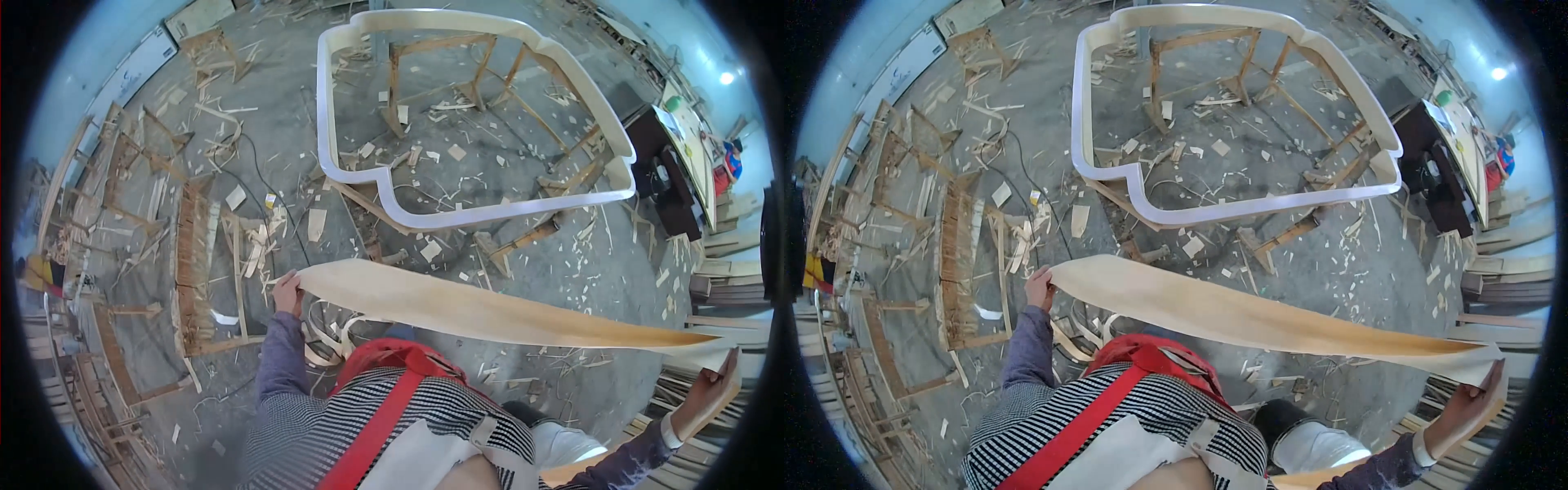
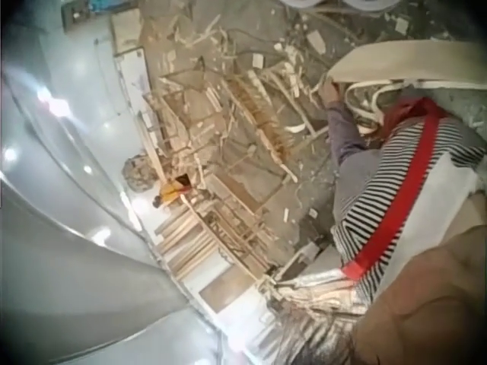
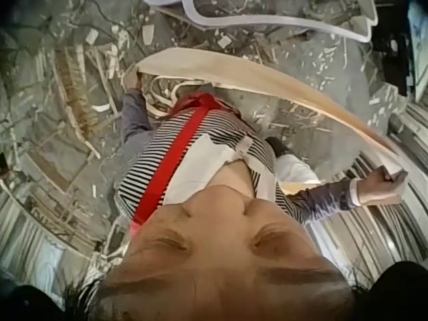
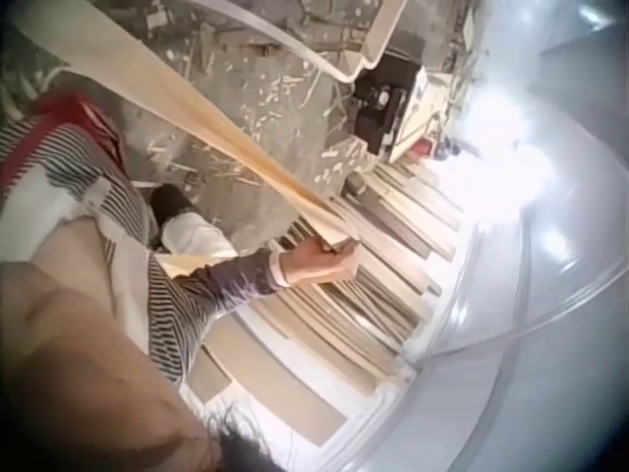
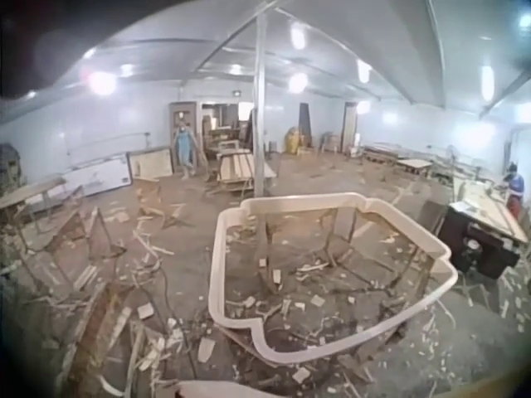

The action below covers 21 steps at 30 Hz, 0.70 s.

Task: Applying a coating to wooden furniture frames using a paint roller and moving wooden boards on the production floor.

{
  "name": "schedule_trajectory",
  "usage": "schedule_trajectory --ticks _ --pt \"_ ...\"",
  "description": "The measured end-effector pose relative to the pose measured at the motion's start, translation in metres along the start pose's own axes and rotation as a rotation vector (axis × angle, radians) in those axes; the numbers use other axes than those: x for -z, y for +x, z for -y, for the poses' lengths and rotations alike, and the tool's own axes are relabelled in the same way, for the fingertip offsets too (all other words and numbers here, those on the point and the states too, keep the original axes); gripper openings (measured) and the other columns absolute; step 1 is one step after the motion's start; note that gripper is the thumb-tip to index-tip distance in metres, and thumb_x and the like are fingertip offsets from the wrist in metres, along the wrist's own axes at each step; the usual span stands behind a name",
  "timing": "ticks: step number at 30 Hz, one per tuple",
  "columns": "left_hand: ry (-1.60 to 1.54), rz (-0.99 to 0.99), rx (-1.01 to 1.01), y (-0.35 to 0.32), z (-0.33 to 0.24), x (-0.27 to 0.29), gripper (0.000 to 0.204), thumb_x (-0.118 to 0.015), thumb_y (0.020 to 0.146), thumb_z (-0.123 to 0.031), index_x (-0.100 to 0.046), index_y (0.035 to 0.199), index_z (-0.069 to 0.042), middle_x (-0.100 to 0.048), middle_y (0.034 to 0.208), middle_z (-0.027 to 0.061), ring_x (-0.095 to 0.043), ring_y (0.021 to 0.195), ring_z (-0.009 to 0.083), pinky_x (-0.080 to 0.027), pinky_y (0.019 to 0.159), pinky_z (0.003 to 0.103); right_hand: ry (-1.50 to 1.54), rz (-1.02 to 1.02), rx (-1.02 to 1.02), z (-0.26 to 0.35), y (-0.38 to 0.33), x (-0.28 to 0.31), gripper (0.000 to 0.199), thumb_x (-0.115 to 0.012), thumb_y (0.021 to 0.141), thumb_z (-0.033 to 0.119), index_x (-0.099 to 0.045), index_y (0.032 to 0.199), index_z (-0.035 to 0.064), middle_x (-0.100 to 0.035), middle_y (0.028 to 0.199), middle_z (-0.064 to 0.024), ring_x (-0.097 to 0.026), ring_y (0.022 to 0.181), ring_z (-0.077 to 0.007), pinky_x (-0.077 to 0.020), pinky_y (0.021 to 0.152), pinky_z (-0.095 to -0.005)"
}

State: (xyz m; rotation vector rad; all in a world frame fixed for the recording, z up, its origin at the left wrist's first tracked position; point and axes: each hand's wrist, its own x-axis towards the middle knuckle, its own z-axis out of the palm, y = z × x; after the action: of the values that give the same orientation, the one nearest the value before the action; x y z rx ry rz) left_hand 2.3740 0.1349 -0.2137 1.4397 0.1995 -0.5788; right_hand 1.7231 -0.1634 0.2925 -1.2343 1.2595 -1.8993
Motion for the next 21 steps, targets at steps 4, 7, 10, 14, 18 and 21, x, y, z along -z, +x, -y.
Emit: schedule_trajectory --ticks 4,7,10,14,18,21 --pt "0.190 -0.004 -0.056 -0.001 -0.029 -0.028 0.019 -0.060 0.090 -0.009 -0.066 0.106 -0.001 -0.064 0.083 0.0039 -0.057 0.065 0.0103 -0.045 0.057 0.024 -0.085 0.000 -0.062 -0.046 0.072 0.004 0.024 -0.055 0.101 0.022 -0.066 0.107 0.0025 -0.045 0.070 0.0015 -0.033 0.060 -0.0062 -0.0324 0.057 -0.0214" --pt "0.295 0.024 -0.181 -0.016 -0.051 -0.065 0.022 -0.062 0.091 -0.014 -0.065 0.108 0.000 -0.064 0.084 0.0038 -0.057 0.067 0.0096 -0.046 0.060 0.024 -0.024 0.224 -0.185 -0.093 0.141 0.039 0.018 -0.057 0.099 0.020 -0.063 0.092 0.0041 -0.040 0.064 0.0030 -0.035 0.057 -0.0054 -0.0336 0.053 -0.0213" --pt "0.421 0.037 -0.333 -0.062 -0.097 -0.120 0.026 -0.062 0.093 -0.018 -0.065 0.111 0.000 -0.065 0.088 0.0040 -0.058 0.072 0.0095 -0.048 0.066 0.023 -0.007 0.136 -0.310 -0.134 0.184 0.035 0.021 -0.059 0.099 0.023 -0.060 0.085 0.0075 -0.036 0.059 0.0038 -0.034 0.054 -0.0061 -0.0337 0.054 -0.0229" --pt "0.582 0.033 -0.937 -0.134 -0.119 -0.177 0.028 -0.063 0.094 -0.020 -0.064 0.114 0.001 -0.065 0.095 0.0033 -0.060 0.082 0.0104 -0.049 0.076 0.023 0.184 0.389 -0.582 -0.228 0.293 0.104 0.019 -0.059 0.098 0.024 -0.061 0.091 0.0065 -0.047 0.064 0.0008 -0.046 0.062 -0.0083 -0.0406 0.061 -0.0241" --pt "0.361 -0.122 -0.925 -0.186 -0.120 -0.248 0.029 -0.062 0.094 -0.013 -0.062 0.119 0.001 -0.066 0.100 0.0050 -0.062 0.090 0.0126 -0.049 0.083 0.023 0.280 0.353 -0.607 -0.326 0.375 0.128 0.023 -0.058 0.097 0.019 -0.059 0.114 0.0028 -0.061 0.097 -0.0079 -0.059 0.088 -0.0160 -0.0486 0.077 -0.0288" --pt "-0.219 -0.263 -0.662 -0.226 -0.125 -0.293 0.023 -0.061 0.092 -0.005 -0.063 0.114 0.002 -0.067 0.098 0.0055 -0.064 0.088 0.0142 -0.051 0.082 0.026 0.344 0.301 -0.624 -0.357 0.427 0.124 0.035 -0.059 0.096 0.018 -0.055 0.126 0.0004 -0.062 0.117 -0.0137 -0.060 0.107 -0.0225 -0.0494 0.089 -0.0339"
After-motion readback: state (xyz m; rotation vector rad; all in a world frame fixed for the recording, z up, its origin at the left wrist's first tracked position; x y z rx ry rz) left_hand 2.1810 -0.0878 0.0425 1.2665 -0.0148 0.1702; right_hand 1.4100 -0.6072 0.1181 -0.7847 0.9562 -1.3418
